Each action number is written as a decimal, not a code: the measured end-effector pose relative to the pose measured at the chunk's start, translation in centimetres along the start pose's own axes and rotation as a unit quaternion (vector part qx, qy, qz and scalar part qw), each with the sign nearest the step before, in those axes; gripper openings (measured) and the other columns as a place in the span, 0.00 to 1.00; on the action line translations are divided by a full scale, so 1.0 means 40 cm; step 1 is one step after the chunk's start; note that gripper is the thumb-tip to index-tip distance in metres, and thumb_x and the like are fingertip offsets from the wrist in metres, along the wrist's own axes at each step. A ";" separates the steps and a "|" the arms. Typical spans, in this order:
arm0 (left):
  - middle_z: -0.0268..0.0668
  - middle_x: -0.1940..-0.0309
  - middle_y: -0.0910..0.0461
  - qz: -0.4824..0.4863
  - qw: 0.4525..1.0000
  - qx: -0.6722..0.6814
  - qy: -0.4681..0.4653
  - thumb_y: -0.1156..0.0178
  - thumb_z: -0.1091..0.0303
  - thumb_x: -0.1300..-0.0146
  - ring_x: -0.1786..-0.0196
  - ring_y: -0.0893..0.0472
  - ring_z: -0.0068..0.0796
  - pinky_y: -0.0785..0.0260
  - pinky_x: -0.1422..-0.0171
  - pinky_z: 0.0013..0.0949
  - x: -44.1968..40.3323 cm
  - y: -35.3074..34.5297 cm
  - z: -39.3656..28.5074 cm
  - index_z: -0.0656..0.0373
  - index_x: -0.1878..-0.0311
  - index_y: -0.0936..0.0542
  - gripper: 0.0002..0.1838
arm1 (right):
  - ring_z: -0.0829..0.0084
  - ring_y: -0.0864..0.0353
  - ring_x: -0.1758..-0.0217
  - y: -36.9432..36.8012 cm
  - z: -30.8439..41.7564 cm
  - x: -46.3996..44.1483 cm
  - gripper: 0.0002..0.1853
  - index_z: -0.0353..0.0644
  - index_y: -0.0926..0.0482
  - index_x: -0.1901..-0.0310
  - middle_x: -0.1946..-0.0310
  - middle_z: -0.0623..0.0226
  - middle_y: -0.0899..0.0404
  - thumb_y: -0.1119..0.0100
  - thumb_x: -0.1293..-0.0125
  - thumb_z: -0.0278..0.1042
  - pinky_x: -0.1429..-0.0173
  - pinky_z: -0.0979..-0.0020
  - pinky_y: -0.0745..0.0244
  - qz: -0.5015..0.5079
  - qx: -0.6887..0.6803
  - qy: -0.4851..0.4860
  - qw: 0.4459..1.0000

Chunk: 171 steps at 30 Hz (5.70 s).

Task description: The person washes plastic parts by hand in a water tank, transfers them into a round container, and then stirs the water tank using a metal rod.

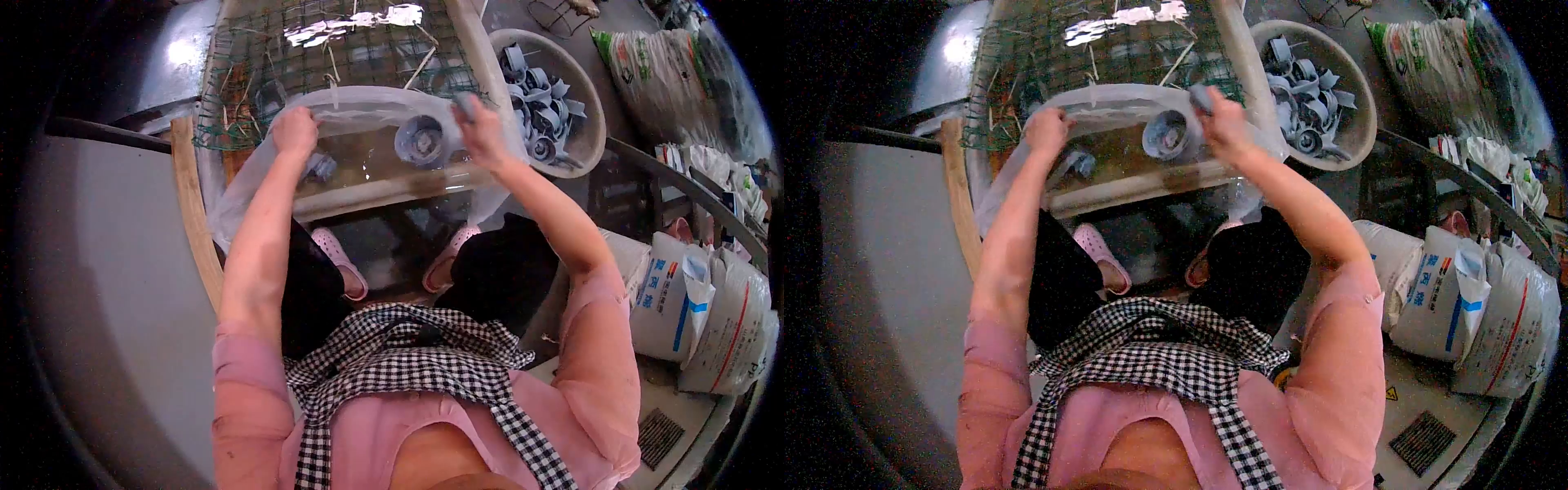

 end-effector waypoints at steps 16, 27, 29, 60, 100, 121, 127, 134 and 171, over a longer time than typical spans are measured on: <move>0.47 0.74 0.21 -0.021 0.998 0.051 -0.012 0.38 0.59 0.50 0.65 0.22 0.49 0.32 0.61 0.46 0.023 0.048 -0.008 0.57 0.72 0.19 0.11 | 0.49 0.26 0.58 0.000 -0.011 0.090 0.15 0.37 0.28 0.57 0.65 0.49 0.25 0.50 0.49 0.25 0.53 0.58 0.31 0.297 0.077 -0.091 0.947; 0.48 0.74 0.22 -0.033 0.997 0.070 -0.026 0.39 0.60 0.49 0.65 0.23 0.49 0.32 0.61 0.45 0.056 0.077 -0.026 0.59 0.71 0.19 0.11 | 0.52 0.31 0.46 -0.411 -0.475 0.176 0.22 0.35 0.33 0.47 0.51 0.48 0.29 0.48 0.42 0.36 0.43 0.61 0.36 0.356 0.267 -0.369 0.816; 0.47 0.74 0.22 0.005 0.999 0.041 -0.015 0.39 0.60 0.49 0.66 0.22 0.49 0.32 0.61 0.45 0.057 0.082 -0.037 0.58 0.71 0.19 0.11 | 0.52 0.31 0.46 -0.417 -0.492 0.162 0.23 0.35 0.33 0.47 0.51 0.48 0.29 0.48 0.42 0.37 0.43 0.61 0.36 0.348 0.269 -0.359 0.823; 0.47 0.71 0.21 -0.019 0.998 0.036 -0.048 0.38 0.61 0.52 0.64 0.21 0.47 0.30 0.60 0.44 0.035 0.064 -0.021 0.57 0.71 0.18 0.10 | 0.52 0.30 0.47 -0.355 -0.228 0.085 0.25 0.36 0.34 0.46 0.51 0.49 0.29 0.47 0.40 0.44 0.45 0.60 0.35 0.464 0.243 -0.061 0.850; 0.44 0.68 0.21 0.000 0.999 0.034 0.006 0.37 0.56 0.51 0.62 0.22 0.45 0.30 0.60 0.44 0.014 0.011 0.004 0.55 0.68 0.18 0.13 | 0.55 0.23 0.72 -0.175 -0.037 0.035 0.15 0.42 0.31 0.60 0.76 0.55 0.24 0.42 0.50 0.31 0.72 0.58 0.31 0.239 0.151 0.051 0.958; 0.45 0.69 0.21 -0.001 0.999 0.037 0.009 0.36 0.59 0.53 0.62 0.22 0.46 0.31 0.57 0.43 0.020 0.018 0.012 0.57 0.69 0.18 0.12 | 0.55 0.26 0.56 -0.008 0.013 -0.080 0.14 0.39 0.26 0.60 0.60 0.52 0.25 0.41 0.49 0.33 0.54 0.60 0.30 0.112 0.229 0.074 0.964; 0.45 0.69 0.20 -0.015 0.999 0.037 0.011 0.35 0.59 0.53 0.63 0.22 0.45 0.30 0.59 0.43 0.011 0.026 0.006 0.56 0.68 0.18 0.12 | 0.57 0.25 0.50 -0.659 -0.075 0.160 0.26 0.40 0.35 0.42 0.53 0.52 0.26 0.50 0.46 0.26 0.50 0.59 0.29 0.479 0.175 0.182 0.841; 0.45 0.69 0.20 -0.002 0.998 0.069 0.005 0.36 0.60 0.52 0.61 0.20 0.43 0.29 0.58 0.42 0.045 0.054 -0.009 0.57 0.67 0.19 0.12 | 0.61 0.25 0.50 -0.698 -0.096 0.190 0.26 0.42 0.29 0.47 0.55 0.54 0.24 0.45 0.53 0.27 0.50 0.63 0.31 0.718 0.131 -0.090 0.678; 0.45 0.70 0.20 -0.019 0.999 0.035 -0.017 0.37 0.55 0.51 0.62 0.21 0.45 0.30 0.60 0.44 0.027 0.008 -0.004 0.53 0.67 0.17 0.14 | 0.79 0.51 0.90 -0.275 0.007 0.024 0.33 0.48 0.43 0.81 0.91 0.78 0.52 0.57 0.48 0.75 0.83 0.75 0.51 0.091 -0.539 -0.489 0.680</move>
Point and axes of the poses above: each hand's wrist, its own x-axis away from the middle knuckle, its own y-axis out of the back of the hand, z = x × y, the point moved 7 cm from there along -x, towards the middle knuckle
